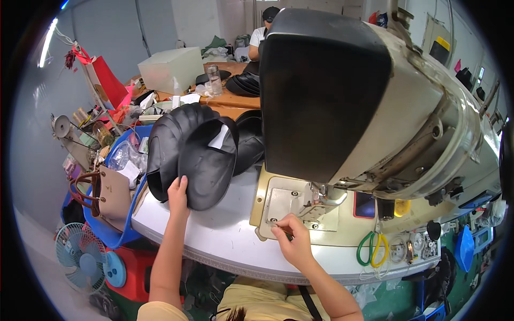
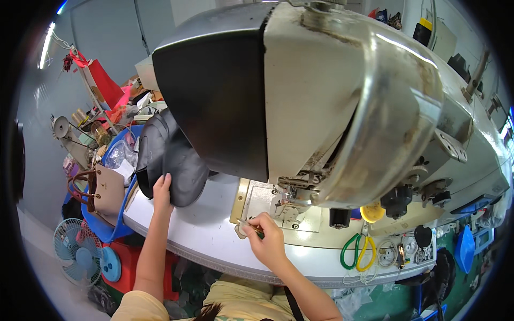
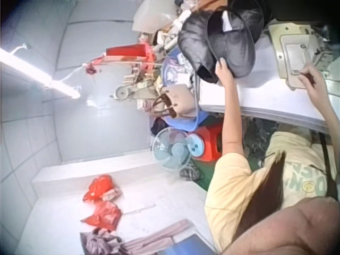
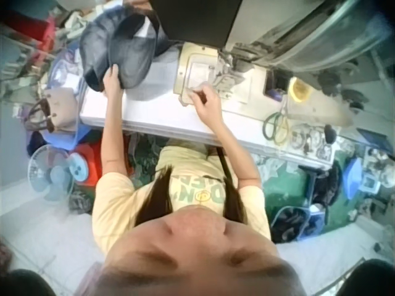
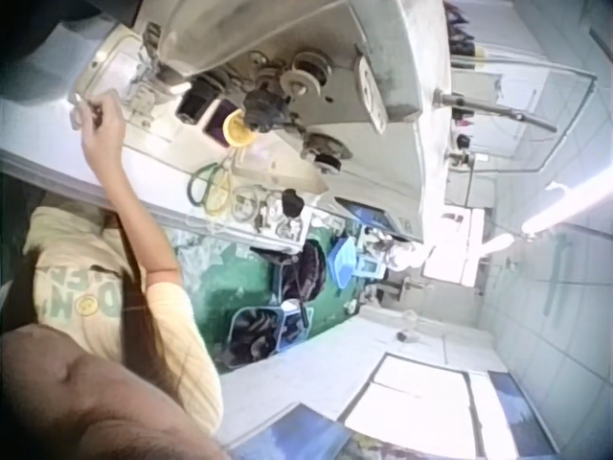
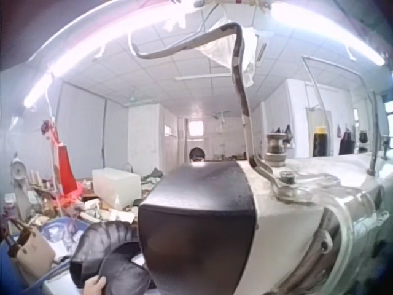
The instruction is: The person operates an industrial sewing machine to stitch black leather pieces, likely parts of a bag or seat cover. They guide the material under the needle, rotate the item to follow seams, and use scissors to trim threads between segments.
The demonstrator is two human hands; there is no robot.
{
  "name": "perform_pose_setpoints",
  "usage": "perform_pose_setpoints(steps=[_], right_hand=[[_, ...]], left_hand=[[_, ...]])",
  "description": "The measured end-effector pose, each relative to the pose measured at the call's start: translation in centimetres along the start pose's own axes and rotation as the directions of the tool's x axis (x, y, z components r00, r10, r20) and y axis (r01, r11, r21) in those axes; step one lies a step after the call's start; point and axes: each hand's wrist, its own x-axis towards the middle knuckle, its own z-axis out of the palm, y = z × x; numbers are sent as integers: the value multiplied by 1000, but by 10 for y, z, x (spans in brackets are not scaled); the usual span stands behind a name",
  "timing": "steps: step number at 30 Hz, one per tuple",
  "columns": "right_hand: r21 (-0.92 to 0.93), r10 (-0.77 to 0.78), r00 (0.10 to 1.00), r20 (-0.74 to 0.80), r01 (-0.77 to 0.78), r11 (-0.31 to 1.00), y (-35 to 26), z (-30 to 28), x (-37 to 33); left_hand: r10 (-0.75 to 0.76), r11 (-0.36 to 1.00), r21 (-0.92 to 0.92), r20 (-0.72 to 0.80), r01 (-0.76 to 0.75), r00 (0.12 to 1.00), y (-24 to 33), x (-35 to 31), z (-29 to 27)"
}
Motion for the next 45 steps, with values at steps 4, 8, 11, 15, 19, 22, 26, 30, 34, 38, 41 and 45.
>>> perform_pose_setpoints(steps=[4,8,11,15,19,22,26,30,34,38,41,45], right_hand=[[-163,-12,1000,8,13,986,27,2,-7],[-351,-68,992,106,101,931,39,14,-18],[-432,-55,987,151,116,895,41,8,-25],[-444,-34,988,153,99,891,38,4,-26],[-488,-37,982,187,126,864,34,7,-26],[-517,-8,976,217,122,847,34,10,-24],[-473,-11,967,255,134,871,36,7,-23],[-297,-55,977,207,116,948,27,-7,-20],[-87,-32,990,134,44,995,-10,-8,-16],[230,-49,998,-29,54,972,-26,-14,-19],[182,27,996,-88,-10,983,-42,-34,-22],[205,101,991,-92,-80,975,-61,-66,-20]], left_hand=[[-194,972,150,81,180,978,-19,43,41],[-9,874,482,131,-56,991,-55,91,82],[430,453,758,275,-469,860,-31,76,94],[634,278,697,384,-661,672,25,48,45],[705,60,871,308,-487,639,57,37,-39],[513,150,904,275,-400,813,50,44,-96],[531,140,893,296,-427,794,70,47,-109],[709,-50,773,473,-632,523,123,-3,-50],[745,-196,586,611,-786,269,130,-68,21],[717,-169,428,671,-888,187,97,-115,88],[687,-94,340,703,-936,186,81,-139,120],[707,44,232,680,-972,195,70,-151,143]])
